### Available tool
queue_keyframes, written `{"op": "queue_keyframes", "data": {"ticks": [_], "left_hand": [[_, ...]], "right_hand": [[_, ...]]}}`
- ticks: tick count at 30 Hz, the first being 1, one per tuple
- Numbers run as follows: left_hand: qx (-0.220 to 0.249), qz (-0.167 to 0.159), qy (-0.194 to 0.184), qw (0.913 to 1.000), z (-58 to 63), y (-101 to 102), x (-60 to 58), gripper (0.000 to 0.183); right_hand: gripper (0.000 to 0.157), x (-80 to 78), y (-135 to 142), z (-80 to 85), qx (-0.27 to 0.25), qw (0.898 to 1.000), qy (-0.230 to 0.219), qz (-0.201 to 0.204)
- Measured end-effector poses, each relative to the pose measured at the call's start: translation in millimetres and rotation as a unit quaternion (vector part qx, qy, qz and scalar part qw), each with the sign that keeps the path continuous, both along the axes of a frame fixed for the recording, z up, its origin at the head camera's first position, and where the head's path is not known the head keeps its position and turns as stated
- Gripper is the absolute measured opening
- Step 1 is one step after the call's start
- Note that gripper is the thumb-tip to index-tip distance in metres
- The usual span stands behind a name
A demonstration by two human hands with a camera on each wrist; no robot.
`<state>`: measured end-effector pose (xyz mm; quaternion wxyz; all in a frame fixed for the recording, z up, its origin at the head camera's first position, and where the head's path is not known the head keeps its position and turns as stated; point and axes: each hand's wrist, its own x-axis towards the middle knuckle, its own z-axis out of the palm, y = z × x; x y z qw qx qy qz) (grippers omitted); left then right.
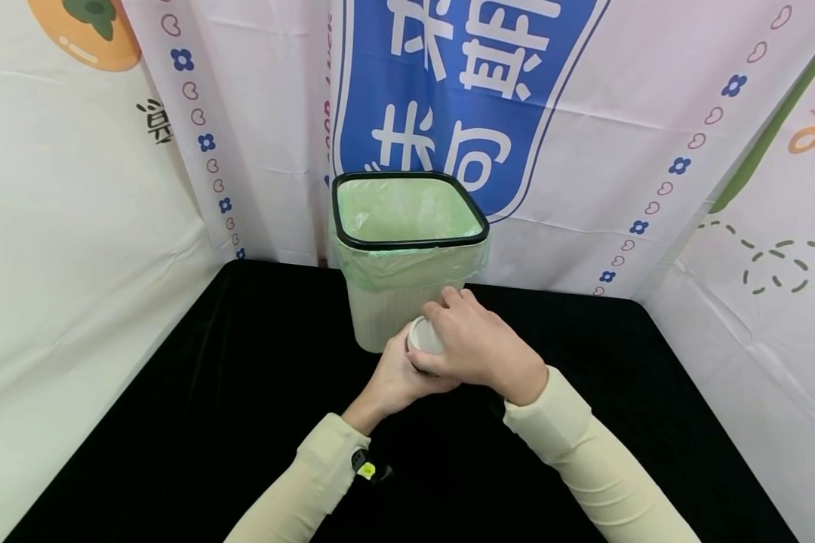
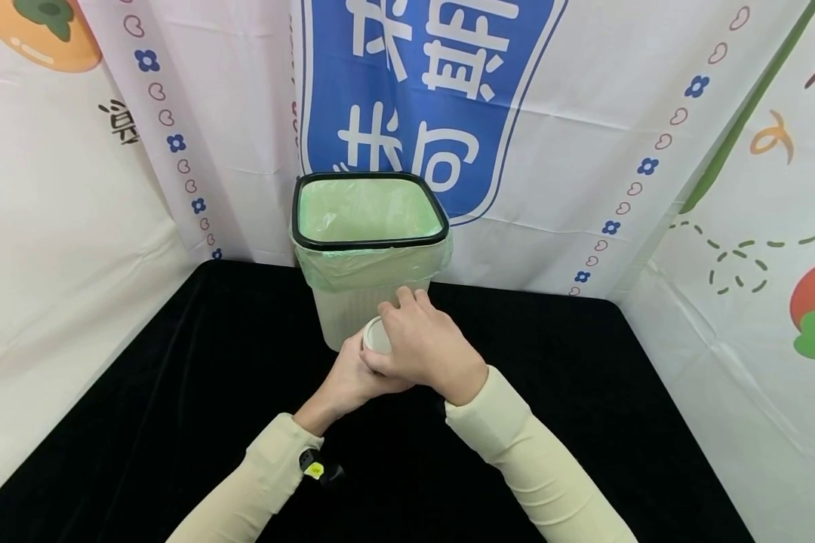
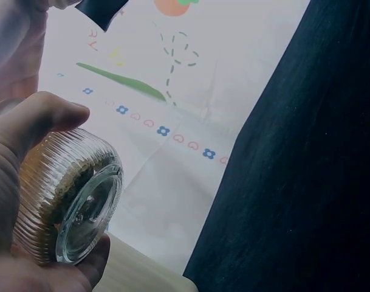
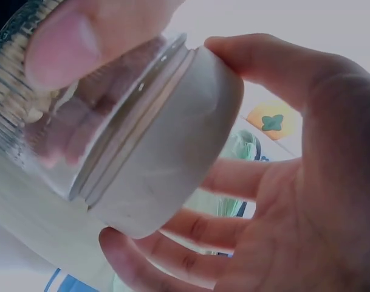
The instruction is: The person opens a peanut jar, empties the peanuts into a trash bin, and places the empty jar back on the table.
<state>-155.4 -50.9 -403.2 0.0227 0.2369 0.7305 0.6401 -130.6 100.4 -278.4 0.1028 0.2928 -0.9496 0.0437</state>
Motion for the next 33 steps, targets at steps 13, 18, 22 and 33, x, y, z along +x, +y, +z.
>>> {"op": "queue_keyframes", "data": {"ticks": [13, 18, 22, 33], "left_hand": [[-0.025, 0.016, -0.012, 0.9995, 0.6, 1, -0.7, 0.087], [-0.007, 0.007, -0.01, 0.9999, -0.4, 1, -0.8, 0.082], [-0.003, 0.009, 0.0, 1.0, 0.0, 2, -0.9, 0.081], [-0.01, 0.01, -0.007, 0.9999, -0.5, 2, 0.8, 0.084]], "right_hand": [[0.068, 1.1, 1, 1.6, 0.024, 0.999, 0.02, -0.029], [0.073, 5.5, -4, 2.9, 0.046, 0.995, 0.02, -0.09], [0.078, 8.6, -10, 2.3, 0.044, 0.991, 0.001, -0.127], [0.081, 5.7, -19, -10.4, 0.055, 0.988, 0.021, -0.14]]}}
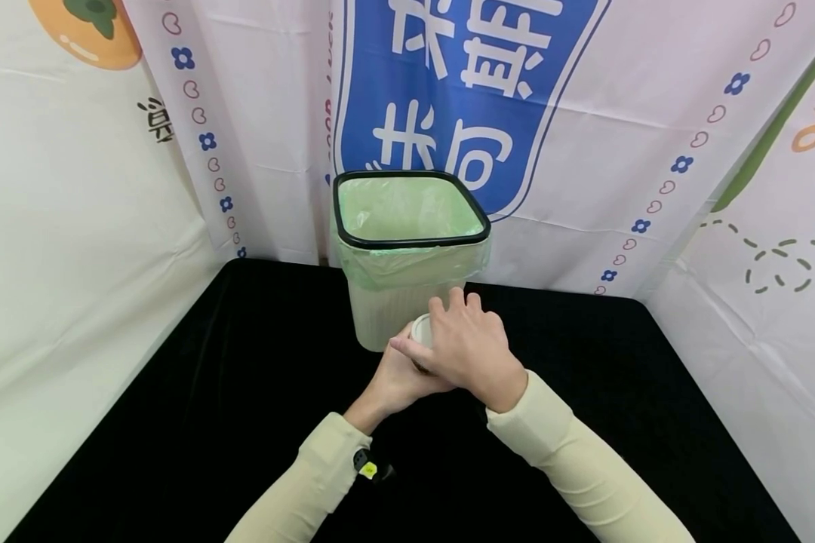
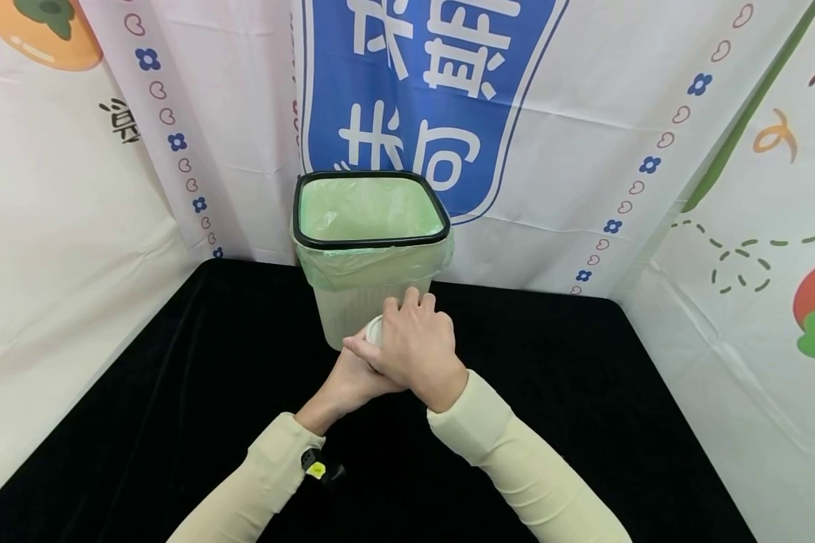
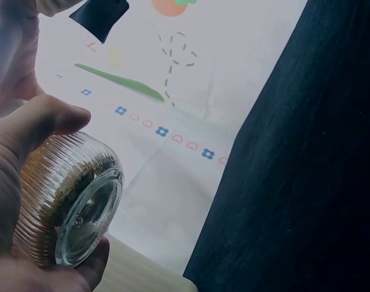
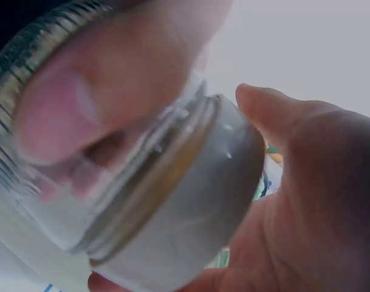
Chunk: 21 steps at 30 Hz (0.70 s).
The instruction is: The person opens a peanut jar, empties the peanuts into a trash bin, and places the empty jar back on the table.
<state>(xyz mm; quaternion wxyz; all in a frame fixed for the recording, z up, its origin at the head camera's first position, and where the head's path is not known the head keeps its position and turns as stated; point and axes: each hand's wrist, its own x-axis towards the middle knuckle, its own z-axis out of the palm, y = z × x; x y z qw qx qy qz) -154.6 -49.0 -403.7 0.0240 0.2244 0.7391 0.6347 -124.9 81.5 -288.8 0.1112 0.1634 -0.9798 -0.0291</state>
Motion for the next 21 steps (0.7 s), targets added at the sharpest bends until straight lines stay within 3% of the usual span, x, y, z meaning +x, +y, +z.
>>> {"op": "queue_keyframes", "data": {"ticks": [9, 15, 21], "left_hand": [[0.011, -0.008, 0.018, 0.9997, 0.3, -3, 1.6, 0.084], [-0.005, 0.0, 0.031, 0.9995, 1.1, -4, 0.4, 0.085], [0.006, -0.012, 0.028, 0.9995, 1.1, -4, -1.2, 0.085]], "right_hand": [[0.068, -0.2, -1, -5.4, 0.02, 0.998, 0.039, 0.039], [0.06, -4.5, 4, -2.7, 0.015, 0.997, 0.019, 0.073], [0.055, -10.1, 10, -3.1, 0.0, 0.992, 0.03, 0.126]]}}
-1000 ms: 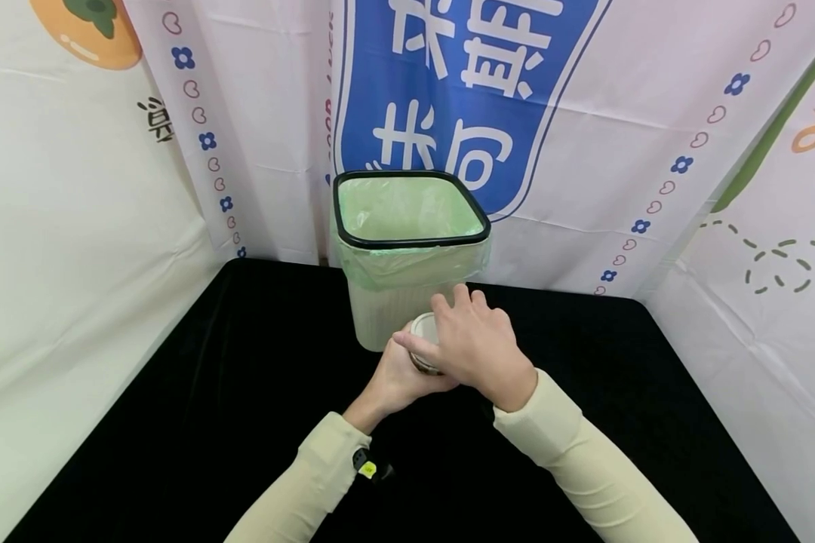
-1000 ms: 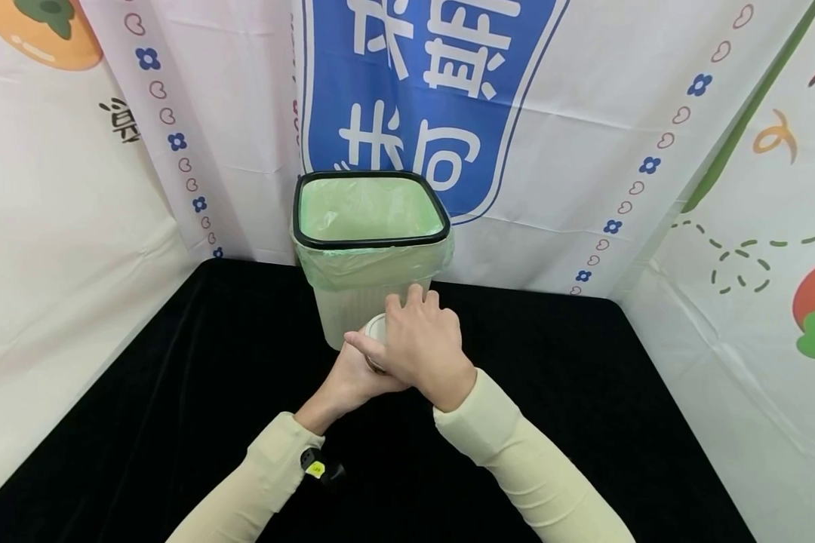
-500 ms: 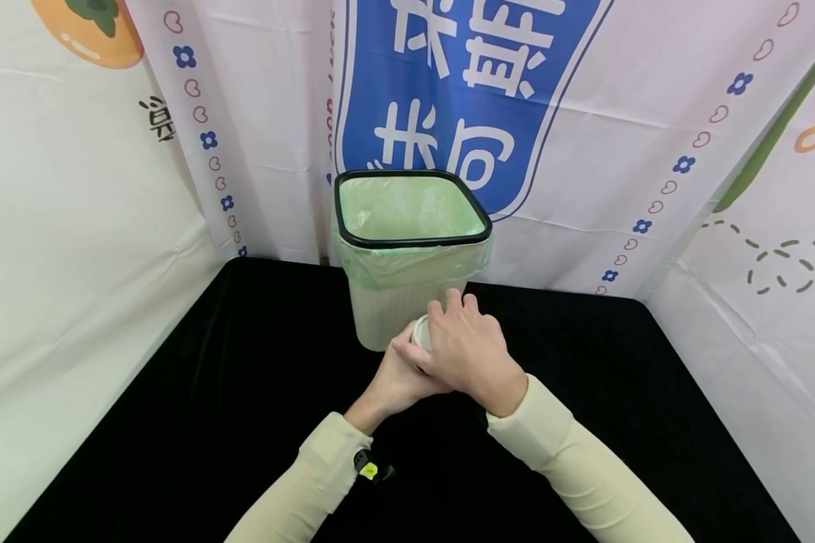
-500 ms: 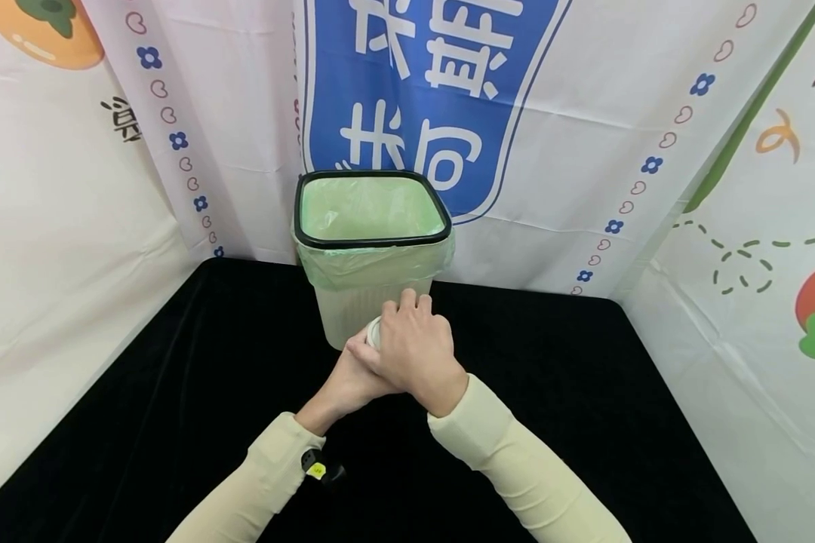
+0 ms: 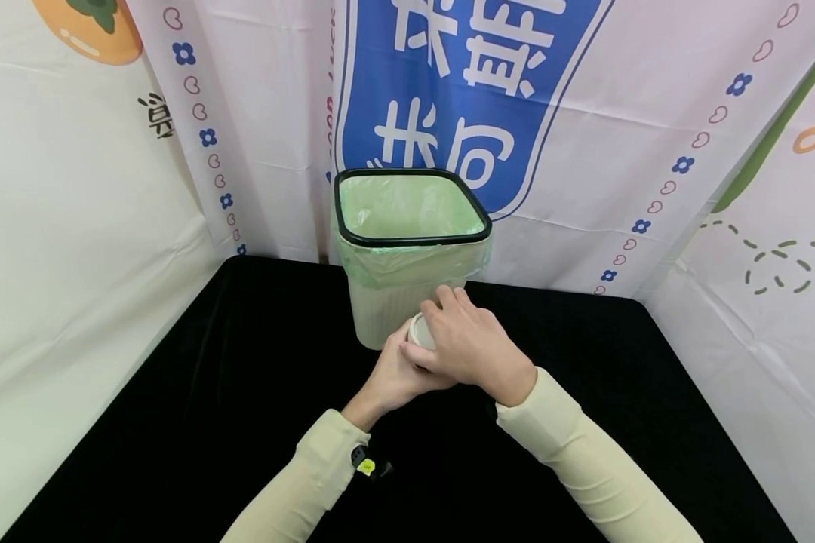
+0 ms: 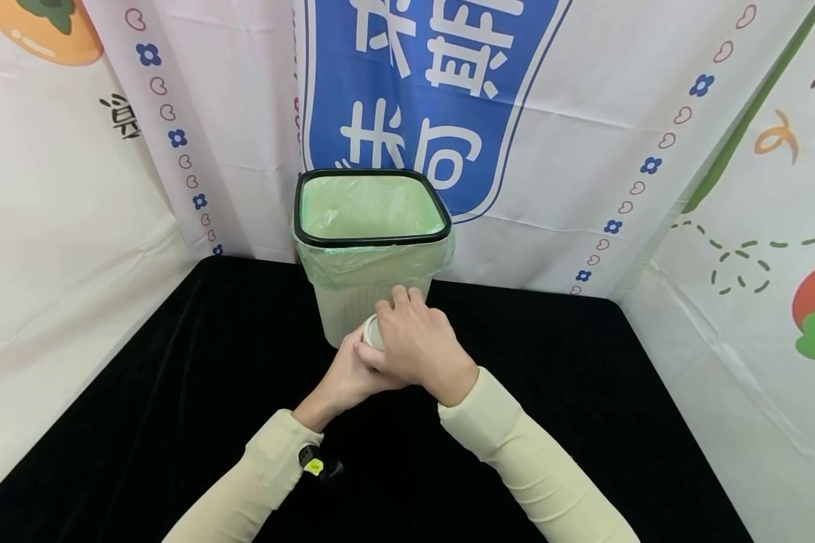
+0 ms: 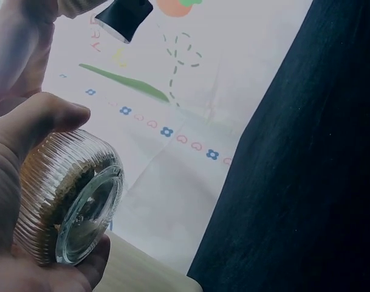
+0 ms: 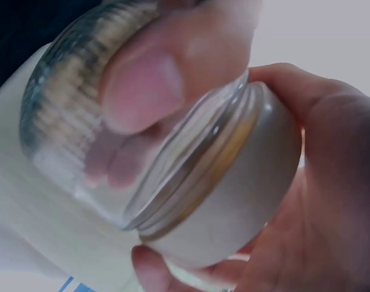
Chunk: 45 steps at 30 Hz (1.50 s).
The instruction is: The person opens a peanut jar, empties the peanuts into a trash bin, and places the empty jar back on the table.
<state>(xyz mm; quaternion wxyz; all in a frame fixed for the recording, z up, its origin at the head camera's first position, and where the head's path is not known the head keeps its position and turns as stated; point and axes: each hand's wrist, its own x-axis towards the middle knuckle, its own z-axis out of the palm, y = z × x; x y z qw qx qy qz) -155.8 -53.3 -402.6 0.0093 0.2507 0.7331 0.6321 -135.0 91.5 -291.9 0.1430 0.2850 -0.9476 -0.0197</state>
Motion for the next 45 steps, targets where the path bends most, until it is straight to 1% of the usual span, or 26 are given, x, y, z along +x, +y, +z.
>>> {"op": "queue_keyframes", "data": {"ticks": [4, 9, 17, 22, 28, 36, 45], "left_hand": [[0.005, -0.005, -0.001, 1.0, 0.6, -1, -0.2, 0.085], [0.008, -0.006, 0.005, 0.9999, 0.8, -2, -1.5, 0.087], [0.008, -0.013, 0.001, 0.9999, 1.4, -2, -2.9, 0.088], [0.004, -0.014, 0.0, 0.9999, 1.9, -3, -3.2, 0.09], [0.0, -0.009, -0.004, 1.0, 2.2, -3, -3.0, 0.09], [0.01, -0.023, -0.007, 0.9997, 2.3, -3, -2.6, 0.09], [0.011, -0.021, -0.005, 0.9997, 2.7, -3, -2.2, 0.091]], "right_hand": [[0.055, -3.4, 3, -1.4, -0.013, 0.999, 0.007, 0.028], [0.053, -7.6, 6, -1.9, -0.022, 0.998, 0.016, 0.05], [0.052, -13.6, 9, 1.2, -0.029, 0.997, -0.011, 0.07], [0.052, -15.4, 10, 1.3, -0.03, 0.996, -0.01, 0.082], [0.05, -17.7, 11, -1.1, -0.034, 0.995, -0.001, 0.092], [0.047, -19.0, 12, 1.7, -0.033, 0.995, -0.026, 0.094], [0.049, -21.2, 13, 3.7, -0.041, 0.993, -0.043, 0.097]]}}
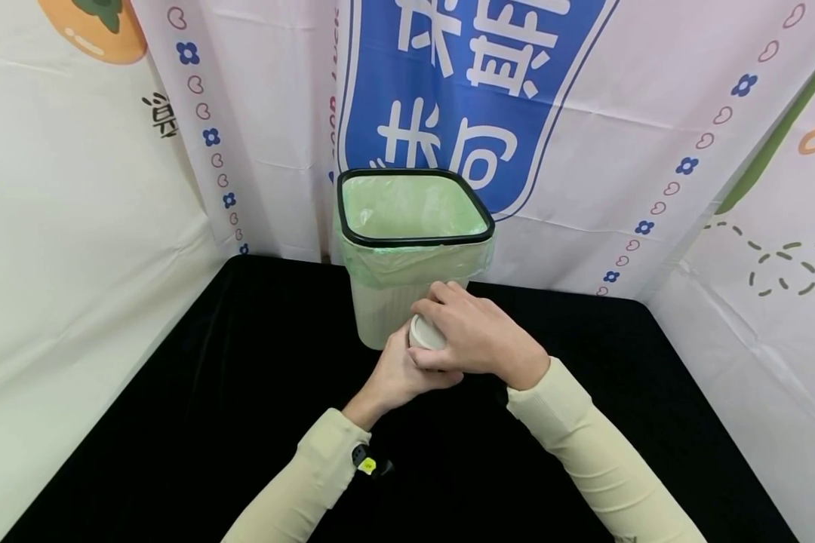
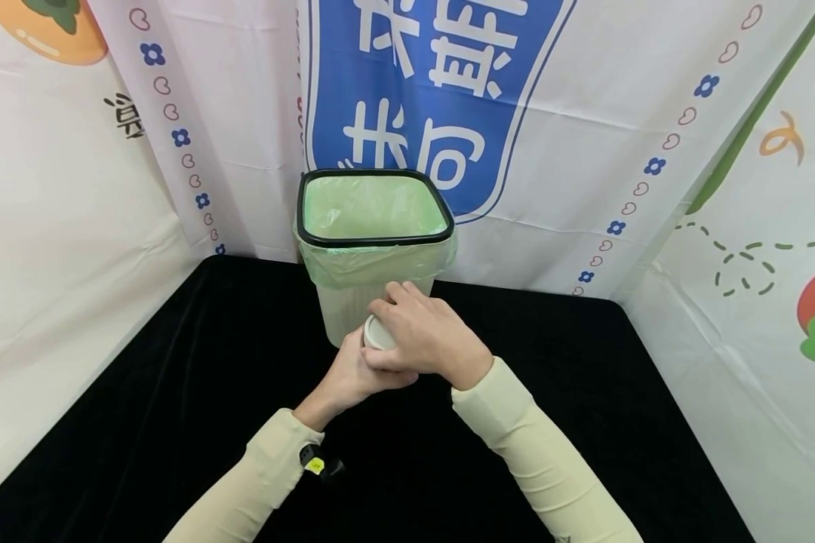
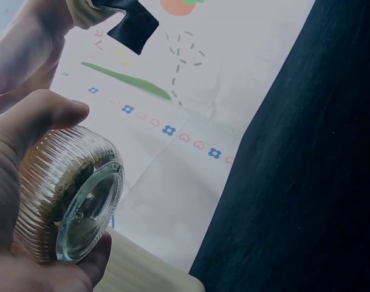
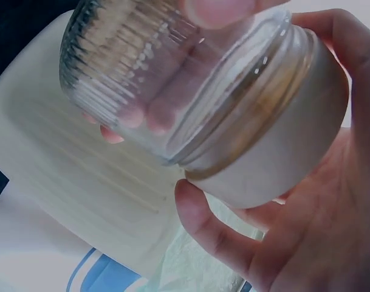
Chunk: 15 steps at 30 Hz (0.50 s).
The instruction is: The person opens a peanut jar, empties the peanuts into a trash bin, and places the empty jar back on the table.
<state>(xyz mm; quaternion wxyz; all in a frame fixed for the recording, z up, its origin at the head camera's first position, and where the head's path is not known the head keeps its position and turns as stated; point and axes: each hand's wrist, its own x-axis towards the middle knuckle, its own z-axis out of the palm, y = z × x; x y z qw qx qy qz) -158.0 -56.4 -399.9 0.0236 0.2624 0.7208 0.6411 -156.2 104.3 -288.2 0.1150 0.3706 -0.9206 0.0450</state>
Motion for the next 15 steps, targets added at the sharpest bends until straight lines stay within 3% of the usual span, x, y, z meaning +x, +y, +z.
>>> {"op": "queue_keyframes", "data": {"ticks": [8, 15], "left_hand": [[0.004, 0.002, -0.003, 1.0, -1.2, 1.0, 0.3, 0.092], [-0.008, 0.006, 0.023, 0.9997, -2.3, 2.2, -0.4, 0.09]], "right_hand": [[0.049, 0.9, 1.0, 2.2, -0.005, 1.0, -0.01, -0.005], [0.048, 1.2, 0.1, 4.3, -0.011, 1.0, -0.002, -0.003]]}}
